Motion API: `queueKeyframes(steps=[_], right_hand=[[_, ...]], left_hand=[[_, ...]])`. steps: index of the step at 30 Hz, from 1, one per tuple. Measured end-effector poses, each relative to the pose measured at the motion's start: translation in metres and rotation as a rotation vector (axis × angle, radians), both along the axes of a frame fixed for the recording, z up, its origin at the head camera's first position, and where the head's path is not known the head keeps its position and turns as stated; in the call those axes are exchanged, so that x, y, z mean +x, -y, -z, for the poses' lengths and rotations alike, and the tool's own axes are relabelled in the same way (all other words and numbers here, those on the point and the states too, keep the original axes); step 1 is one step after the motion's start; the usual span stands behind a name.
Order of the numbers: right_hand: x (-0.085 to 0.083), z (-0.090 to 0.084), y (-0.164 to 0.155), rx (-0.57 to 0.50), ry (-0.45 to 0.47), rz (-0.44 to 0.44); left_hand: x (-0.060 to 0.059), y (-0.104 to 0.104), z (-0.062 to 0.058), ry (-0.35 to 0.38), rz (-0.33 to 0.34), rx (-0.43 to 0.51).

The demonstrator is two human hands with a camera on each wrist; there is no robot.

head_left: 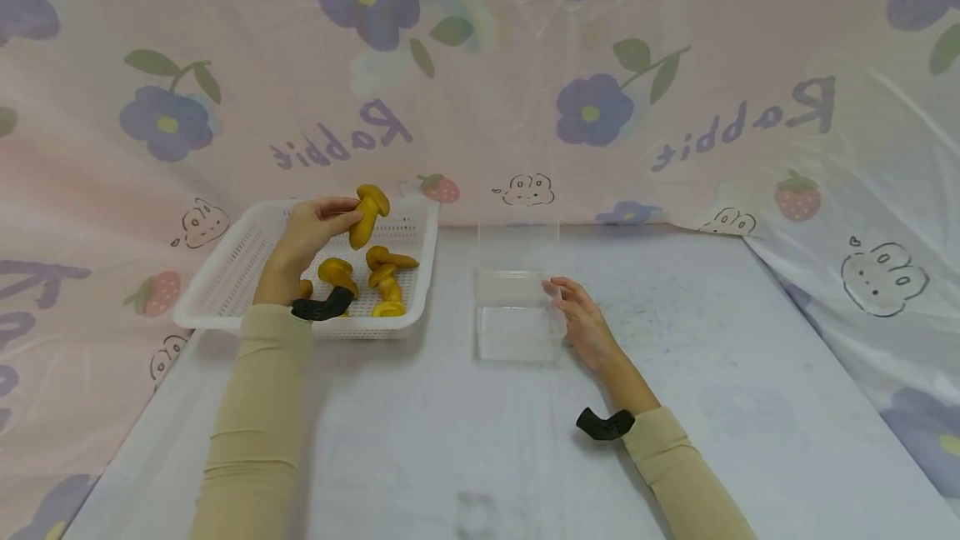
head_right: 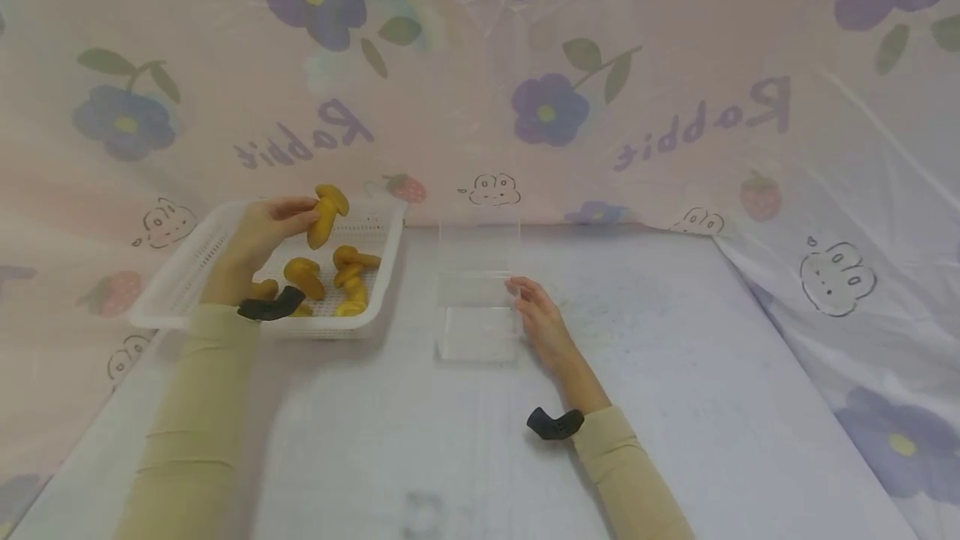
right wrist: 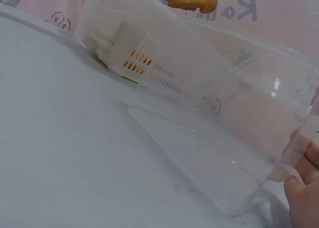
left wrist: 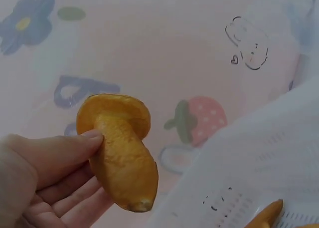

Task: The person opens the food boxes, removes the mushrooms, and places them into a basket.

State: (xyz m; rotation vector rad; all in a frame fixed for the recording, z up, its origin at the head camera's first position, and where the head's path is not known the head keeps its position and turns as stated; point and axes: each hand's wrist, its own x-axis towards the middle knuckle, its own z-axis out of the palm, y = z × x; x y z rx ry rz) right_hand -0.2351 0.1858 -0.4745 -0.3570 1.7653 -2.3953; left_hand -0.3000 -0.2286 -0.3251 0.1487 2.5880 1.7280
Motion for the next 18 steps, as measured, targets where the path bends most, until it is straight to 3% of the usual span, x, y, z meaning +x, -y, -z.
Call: queueKeyframes(steps=[5, 13, 18], right_hand=[[0.002, 0.001, 0.000, 0.029, 0.019, -0.006], [0.003, 0.002, 0.001, 0.040, 0.016, -0.004], [0.002, 0.002, -0.002, 0.015, 0.010, 0.020]], left_hand=[[-0.003, 0.016, 0.000, 0.034, -0.042, 0.015], [-0.008, 0.036, 0.005, 0.080, -0.119, -0.055], [-0.013, 0.048, 0.013, 0.132, -0.168, 0.088]])
